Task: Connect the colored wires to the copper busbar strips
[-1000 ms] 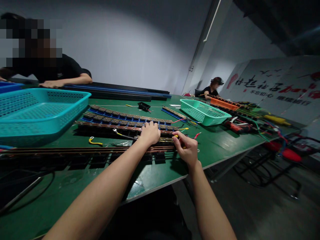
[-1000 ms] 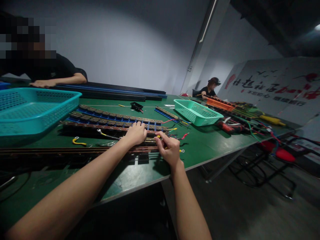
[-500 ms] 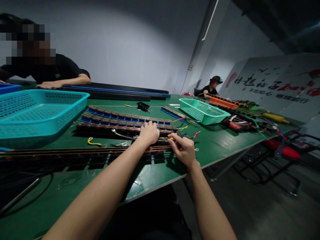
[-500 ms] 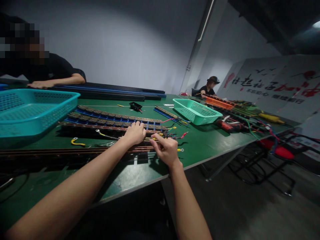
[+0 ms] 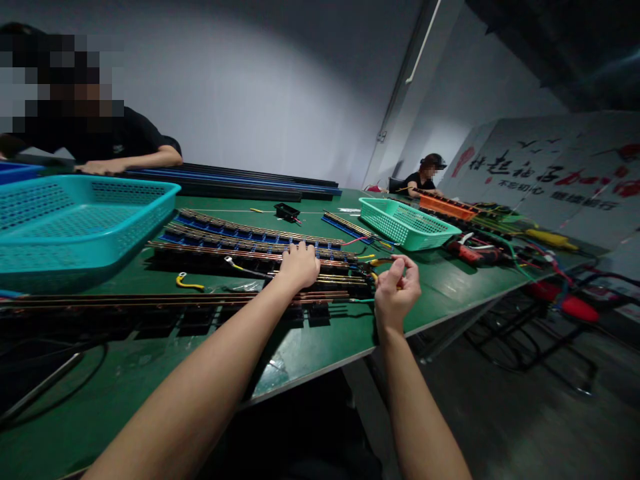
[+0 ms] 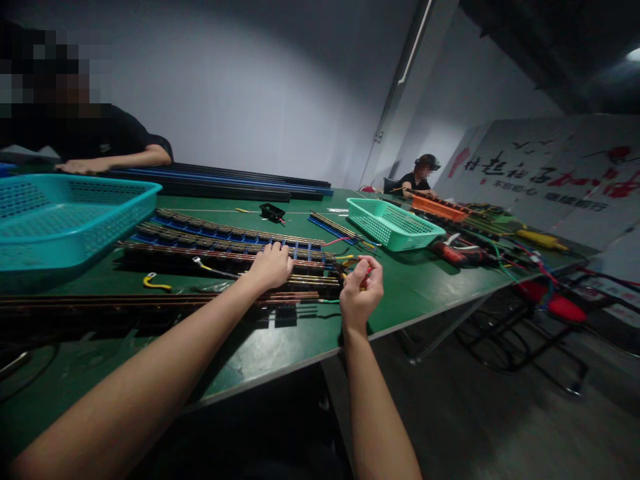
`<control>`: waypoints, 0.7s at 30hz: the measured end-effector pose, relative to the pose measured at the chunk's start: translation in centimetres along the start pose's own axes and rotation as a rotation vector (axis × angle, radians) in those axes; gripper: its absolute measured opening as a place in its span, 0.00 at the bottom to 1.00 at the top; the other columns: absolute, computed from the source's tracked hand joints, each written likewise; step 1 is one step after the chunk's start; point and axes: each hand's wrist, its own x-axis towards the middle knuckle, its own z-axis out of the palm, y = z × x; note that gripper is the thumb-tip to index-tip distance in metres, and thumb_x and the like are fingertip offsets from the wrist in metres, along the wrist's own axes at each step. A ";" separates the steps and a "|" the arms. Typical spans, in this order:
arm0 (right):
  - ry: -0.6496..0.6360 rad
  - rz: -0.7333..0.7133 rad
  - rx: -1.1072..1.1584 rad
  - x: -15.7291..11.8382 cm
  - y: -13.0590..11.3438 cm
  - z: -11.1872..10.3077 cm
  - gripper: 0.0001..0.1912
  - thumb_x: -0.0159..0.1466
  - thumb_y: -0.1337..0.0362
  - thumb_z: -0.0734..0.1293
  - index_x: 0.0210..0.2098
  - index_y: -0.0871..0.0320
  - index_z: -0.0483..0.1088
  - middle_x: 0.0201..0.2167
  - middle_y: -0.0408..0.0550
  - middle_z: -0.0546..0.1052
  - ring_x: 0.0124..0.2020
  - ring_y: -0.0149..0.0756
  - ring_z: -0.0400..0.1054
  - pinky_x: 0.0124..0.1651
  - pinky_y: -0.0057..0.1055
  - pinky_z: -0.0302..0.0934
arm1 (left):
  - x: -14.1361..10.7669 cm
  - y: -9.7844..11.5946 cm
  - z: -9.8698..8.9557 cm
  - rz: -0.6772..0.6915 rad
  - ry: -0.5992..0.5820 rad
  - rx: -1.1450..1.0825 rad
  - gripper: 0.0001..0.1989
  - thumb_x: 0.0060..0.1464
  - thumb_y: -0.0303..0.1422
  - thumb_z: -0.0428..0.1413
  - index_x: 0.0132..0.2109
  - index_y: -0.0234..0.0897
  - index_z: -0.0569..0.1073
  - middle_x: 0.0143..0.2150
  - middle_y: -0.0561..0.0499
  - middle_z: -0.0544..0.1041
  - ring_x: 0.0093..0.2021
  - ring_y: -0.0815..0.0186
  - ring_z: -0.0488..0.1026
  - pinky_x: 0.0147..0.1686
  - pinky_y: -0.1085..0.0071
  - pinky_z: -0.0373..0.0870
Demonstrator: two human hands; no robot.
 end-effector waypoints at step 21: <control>0.020 -0.108 0.110 -1.0 -1.0 -2.2 0.21 0.67 0.47 0.66 0.49 0.57 0.65 0.32 0.42 0.75 0.15 0.20 0.62 0.18 0.23 0.57 | 0.0 0.0 -0.2 0.003 -0.016 -0.006 0.21 0.67 0.35 0.42 0.59 0.29 0.68 0.58 0.35 0.70 0.61 0.46 0.66 0.56 0.53 0.68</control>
